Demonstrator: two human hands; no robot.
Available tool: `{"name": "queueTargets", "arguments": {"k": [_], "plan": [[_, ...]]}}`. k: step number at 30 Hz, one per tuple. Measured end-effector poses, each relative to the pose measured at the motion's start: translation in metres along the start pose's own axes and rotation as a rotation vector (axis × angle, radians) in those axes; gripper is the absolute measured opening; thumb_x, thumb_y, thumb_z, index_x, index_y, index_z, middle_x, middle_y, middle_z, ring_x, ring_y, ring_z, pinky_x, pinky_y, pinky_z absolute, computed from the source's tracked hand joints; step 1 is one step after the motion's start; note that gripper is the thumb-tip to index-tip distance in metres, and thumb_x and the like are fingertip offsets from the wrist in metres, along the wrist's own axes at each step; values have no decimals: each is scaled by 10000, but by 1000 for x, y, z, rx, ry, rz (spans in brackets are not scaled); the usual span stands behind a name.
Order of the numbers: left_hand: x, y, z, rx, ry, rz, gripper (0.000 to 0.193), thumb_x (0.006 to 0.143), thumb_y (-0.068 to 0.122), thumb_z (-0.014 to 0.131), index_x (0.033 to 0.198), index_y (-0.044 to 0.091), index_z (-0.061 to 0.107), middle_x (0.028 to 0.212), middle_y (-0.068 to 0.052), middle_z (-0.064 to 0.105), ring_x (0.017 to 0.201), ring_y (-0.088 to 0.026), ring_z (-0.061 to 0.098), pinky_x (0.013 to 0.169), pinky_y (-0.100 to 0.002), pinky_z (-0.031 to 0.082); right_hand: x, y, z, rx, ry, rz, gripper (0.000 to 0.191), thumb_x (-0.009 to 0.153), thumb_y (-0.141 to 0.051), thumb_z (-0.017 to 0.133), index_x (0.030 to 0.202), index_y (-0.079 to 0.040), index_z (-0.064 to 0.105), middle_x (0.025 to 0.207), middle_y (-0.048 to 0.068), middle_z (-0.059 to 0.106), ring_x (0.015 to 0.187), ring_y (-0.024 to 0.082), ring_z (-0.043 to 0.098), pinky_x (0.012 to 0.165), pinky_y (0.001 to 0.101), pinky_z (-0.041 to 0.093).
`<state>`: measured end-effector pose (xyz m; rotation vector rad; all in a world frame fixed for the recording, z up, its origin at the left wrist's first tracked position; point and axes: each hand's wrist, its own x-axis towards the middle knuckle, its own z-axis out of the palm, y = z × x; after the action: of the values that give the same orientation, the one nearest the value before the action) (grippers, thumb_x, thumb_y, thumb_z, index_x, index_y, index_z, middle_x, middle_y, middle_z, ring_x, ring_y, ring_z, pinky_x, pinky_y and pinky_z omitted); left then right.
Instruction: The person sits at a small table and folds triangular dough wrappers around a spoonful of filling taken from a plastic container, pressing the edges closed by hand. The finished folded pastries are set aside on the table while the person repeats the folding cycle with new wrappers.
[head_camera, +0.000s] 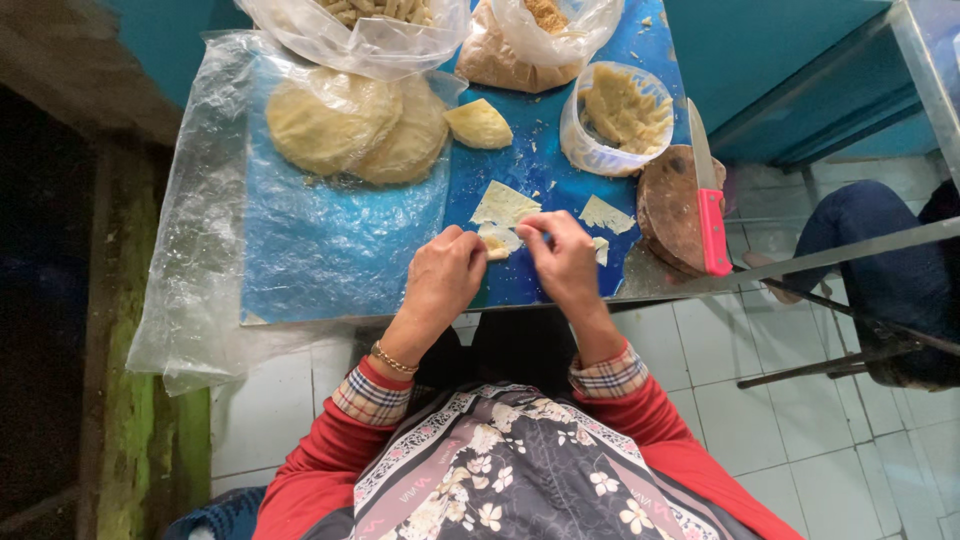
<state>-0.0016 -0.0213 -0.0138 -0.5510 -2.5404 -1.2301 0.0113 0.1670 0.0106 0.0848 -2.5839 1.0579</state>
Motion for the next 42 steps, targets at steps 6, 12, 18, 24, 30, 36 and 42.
{"name": "queueTargets", "arguments": {"k": [6, 12, 18, 24, 30, 36, 42], "plan": [[4, -3, 0, -33, -24, -6, 78, 868, 134, 702, 835, 65, 713, 852, -126, 673, 769, -370, 682, 679, -474, 547, -10, 1, -7, -134, -59, 52, 130, 868, -238, 785, 928, -127, 755, 933, 35, 681, 710, 183, 678, 639, 333, 534], [4, -3, -2, -40, -32, 8, 67, 863, 121, 699, 833, 62, 708, 855, -122, 675, 778, -371, 680, 684, -473, 546, -7, -6, -7, -111, -60, 25, 132, 911, -225, 754, 982, -118, 723, 969, 35, 670, 701, 178, 663, 649, 337, 540], [0, -2, -7, -36, -80, 16, 68, 877, 121, 692, 834, 69, 700, 849, -119, 662, 778, -369, 673, 678, -473, 540, -16, -18, -8, -191, -95, 31, 137, 885, -226, 770, 952, -111, 736, 956, 55, 671, 650, 191, 658, 628, 341, 533], [-3, 0, -7, -25, -75, 52, 74, 870, 125, 689, 819, 72, 696, 845, -117, 663, 775, -367, 674, 673, -474, 540, -17, -17, -11, -20, -126, 112, 177, 877, -204, 782, 971, -81, 696, 896, 44, 735, 686, 157, 693, 620, 309, 545], [0, -2, -8, -44, -117, 1, 83, 875, 137, 689, 818, 77, 701, 851, -117, 673, 765, -374, 679, 675, -483, 542, -25, -23, -9, 2, -72, -89, 158, 883, -152, 784, 1032, -104, 761, 986, 59, 758, 769, 185, 690, 674, 307, 558], [4, -3, -9, -36, -163, -30, 69, 872, 137, 681, 837, 87, 712, 884, -119, 687, 784, -392, 681, 681, -497, 542, -37, -25, -4, -232, -28, -397, 195, 860, -103, 791, 1055, -96, 779, 1019, 56, 743, 901, 259, 670, 775, 360, 548], [0, 4, -4, -143, -9, 33, 51, 898, 76, 656, 948, 66, 648, 883, -128, 669, 798, -373, 674, 671, -472, 534, -13, -17, -1, 29, -228, -24, 123, 874, -157, 787, 985, -106, 773, 927, 53, 710, 791, 236, 678, 706, 348, 539]]}}
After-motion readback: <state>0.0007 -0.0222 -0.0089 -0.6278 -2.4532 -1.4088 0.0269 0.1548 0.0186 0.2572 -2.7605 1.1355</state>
